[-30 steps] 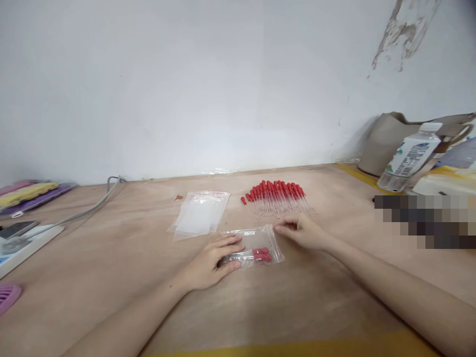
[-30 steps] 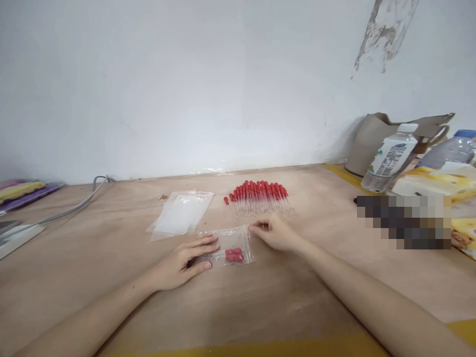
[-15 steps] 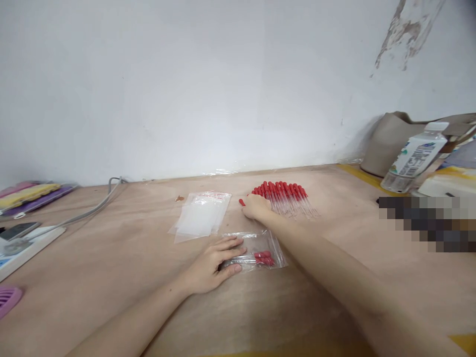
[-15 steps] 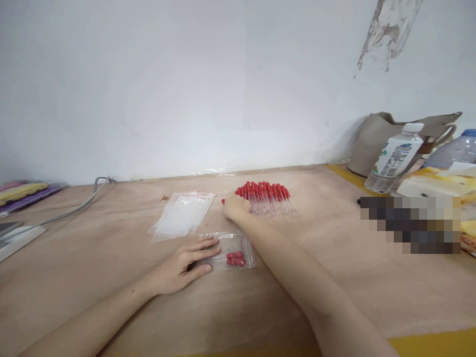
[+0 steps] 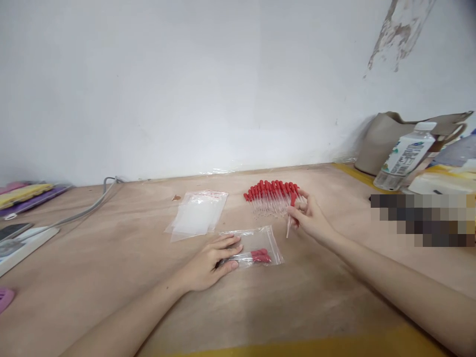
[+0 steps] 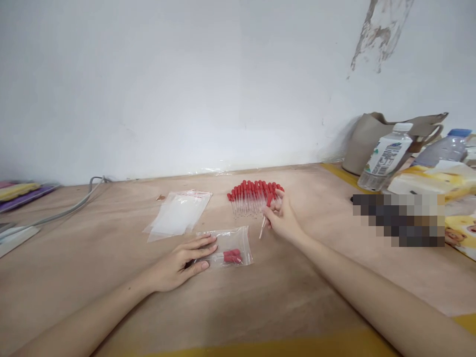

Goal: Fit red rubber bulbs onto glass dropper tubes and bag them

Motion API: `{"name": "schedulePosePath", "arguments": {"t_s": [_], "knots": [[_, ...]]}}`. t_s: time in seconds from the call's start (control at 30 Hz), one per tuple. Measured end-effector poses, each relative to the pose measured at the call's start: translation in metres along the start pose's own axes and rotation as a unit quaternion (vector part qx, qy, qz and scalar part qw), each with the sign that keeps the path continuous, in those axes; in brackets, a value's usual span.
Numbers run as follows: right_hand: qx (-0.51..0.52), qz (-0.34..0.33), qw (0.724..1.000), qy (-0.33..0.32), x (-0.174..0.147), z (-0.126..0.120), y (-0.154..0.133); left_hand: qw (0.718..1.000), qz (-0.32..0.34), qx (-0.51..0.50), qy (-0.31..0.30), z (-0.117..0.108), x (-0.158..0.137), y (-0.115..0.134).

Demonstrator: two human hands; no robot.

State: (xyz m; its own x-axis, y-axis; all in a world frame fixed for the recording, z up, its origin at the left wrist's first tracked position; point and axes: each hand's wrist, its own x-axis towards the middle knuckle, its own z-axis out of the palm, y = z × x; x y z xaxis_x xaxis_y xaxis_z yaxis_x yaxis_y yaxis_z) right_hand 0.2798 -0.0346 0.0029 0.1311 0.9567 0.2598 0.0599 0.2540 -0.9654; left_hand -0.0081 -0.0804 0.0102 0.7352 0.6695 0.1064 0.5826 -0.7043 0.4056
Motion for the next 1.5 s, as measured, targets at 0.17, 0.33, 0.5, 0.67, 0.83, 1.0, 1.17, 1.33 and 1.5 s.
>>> {"name": "schedulePosePath", "arguments": {"t_s": [0.17, 0.33, 0.5, 0.67, 0.83, 1.0, 1.17, 1.33, 1.5], "knots": [[0.081, 0.086, 0.991, 0.068, -0.023, 0.004, 0.006, 1.000, -0.002, 0.025, -0.011, -0.001, 0.000, 0.002], [0.127, 0.133, 0.983, 0.009, -0.035, 0.014, 0.007, 0.999, 0.004, 0.044, -0.016, -0.001, 0.000, 0.003], [0.023, 0.104, 0.988, -0.113, -0.039, 0.003, 0.005, 0.998, -0.011, 0.054, -0.004, -0.001, -0.001, 0.005], [-0.205, -0.036, 0.954, -0.216, -0.036, -0.011, 0.003, 0.999, -0.014, 0.051, 0.006, -0.002, -0.002, 0.009], [-0.250, -0.094, 0.934, -0.238, -0.036, 0.000, 0.009, 0.999, -0.013, 0.052, 0.009, -0.004, -0.001, 0.012], [-0.155, -0.057, 0.953, -0.254, -0.039, 0.013, 0.009, 0.998, -0.017, 0.052, 0.007, -0.002, 0.000, 0.010], [-0.135, -0.047, 0.956, -0.257, -0.038, 0.009, 0.005, 0.998, -0.006, 0.056, 0.003, -0.002, 0.000, 0.008], [-0.242, -0.085, 0.961, -0.104, -0.007, 0.003, 0.007, 0.999, -0.006, 0.053, -0.001, -0.001, -0.001, 0.005], [-0.367, -0.129, 0.921, 0.017, 0.057, 0.014, 0.003, 0.999, -0.008, 0.045, 0.001, -0.001, -0.001, 0.005]]}}
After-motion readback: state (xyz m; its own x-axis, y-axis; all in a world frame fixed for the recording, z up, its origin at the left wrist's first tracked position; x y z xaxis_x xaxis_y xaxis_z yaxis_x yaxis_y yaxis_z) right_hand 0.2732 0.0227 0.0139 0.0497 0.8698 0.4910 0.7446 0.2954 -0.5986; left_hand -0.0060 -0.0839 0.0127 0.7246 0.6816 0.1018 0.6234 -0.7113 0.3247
